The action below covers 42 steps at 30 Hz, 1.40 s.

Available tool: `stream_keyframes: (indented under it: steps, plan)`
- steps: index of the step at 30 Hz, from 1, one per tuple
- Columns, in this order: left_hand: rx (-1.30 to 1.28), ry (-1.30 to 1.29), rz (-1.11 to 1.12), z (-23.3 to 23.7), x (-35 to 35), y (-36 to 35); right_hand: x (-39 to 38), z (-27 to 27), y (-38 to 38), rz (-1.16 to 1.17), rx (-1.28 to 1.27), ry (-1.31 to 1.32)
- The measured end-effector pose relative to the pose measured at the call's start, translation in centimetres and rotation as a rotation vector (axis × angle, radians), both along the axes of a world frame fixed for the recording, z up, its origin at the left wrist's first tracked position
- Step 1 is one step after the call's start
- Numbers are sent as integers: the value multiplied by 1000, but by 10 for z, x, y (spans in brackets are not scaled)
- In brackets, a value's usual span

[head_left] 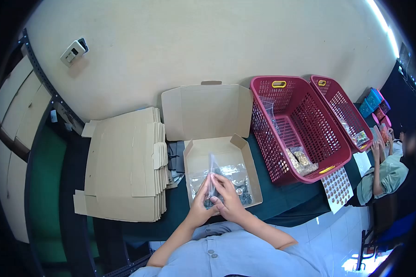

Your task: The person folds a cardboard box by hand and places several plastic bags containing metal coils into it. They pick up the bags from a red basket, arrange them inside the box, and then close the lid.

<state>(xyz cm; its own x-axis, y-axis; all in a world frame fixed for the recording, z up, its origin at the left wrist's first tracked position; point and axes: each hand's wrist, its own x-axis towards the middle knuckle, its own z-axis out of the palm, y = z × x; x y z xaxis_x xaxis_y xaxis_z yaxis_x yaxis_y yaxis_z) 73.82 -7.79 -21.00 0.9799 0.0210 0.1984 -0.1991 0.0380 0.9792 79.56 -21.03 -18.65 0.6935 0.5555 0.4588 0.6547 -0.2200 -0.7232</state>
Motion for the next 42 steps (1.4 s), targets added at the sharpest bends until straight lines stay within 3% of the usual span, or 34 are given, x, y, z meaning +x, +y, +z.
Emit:
stream_keyframes:
  steps: [3, 6, 7, 9, 10, 11, 13, 17, 19, 21, 22, 26, 27, 29, 31, 34, 35, 37, 39, 41, 42]
  plan:
    - [-164, 43, 53, 3, -7, -6, 3, -12, -1, 37, 109, 229]
    - [-240, 152, 124, 2, -13, -9, 11, -5, 2, -244, 102, 233]
    - [-165, 146, 208, 1, -12, -9, 14, -12, 3, -240, 105, 232]
    - [-17, 135, 372, 2, -10, -11, 21, -27, 5, -209, 421, 559]
    - [16, 103, 416, 9, -9, -14, 23, -24, -2, -37, 423, 739]
    - [16, 104, 418, 8, -10, -14, 25, -24, -7, -35, 422, 740]
    - [109, 119, 358, 5, -12, -9, 30, -24, -14, 128, 373, 1053]
    - [100, 121, 221, 2, -17, 1, 36, -31, -29, 91, 246, 1062]
    - [-167, 234, -1, 7, -20, 7, 40, -34, -39, 158, 209, 1005]
    - [-229, 272, -75, 5, -22, 16, 41, -31, -44, 209, 65, 1062]
    - [-221, 271, -123, 6, -23, 20, 39, -21, -45, 238, 114, 1106]
    - [-84, 247, -142, 6, -19, 20, 43, -24, -49, 232, 108, 1048]
    - [-84, 246, -140, 6, -17, 20, 45, -23, -50, 189, 210, 1049]
    - [-89, 185, 259, 3, -12, 18, 48, -19, -49, 146, 308, 1048]
    - [-108, 155, 184, -13, -6, 23, 50, -14, -45, -46, 367, 967]
    - [-203, 80, 8, -15, 6, -7, 31, -34, -28, 20, 306, 750]
    - [-204, 73, 12, -16, 8, -16, 22, -32, -21, 49, 275, 708]
    - [-223, 43, 112, -13, 13, -29, 11, -19, -16, 39, 154, 247]
    - [-237, 58, 178, -6, 12, -29, 9, -12, -15, 38, 211, 285]
    - [-219, 160, 171, -5, 10, -26, 13, -16, -18, -79, 105, 120]
    - [-217, 164, 170, -5, 9, -25, 13, -14, -15, -243, 116, 83]
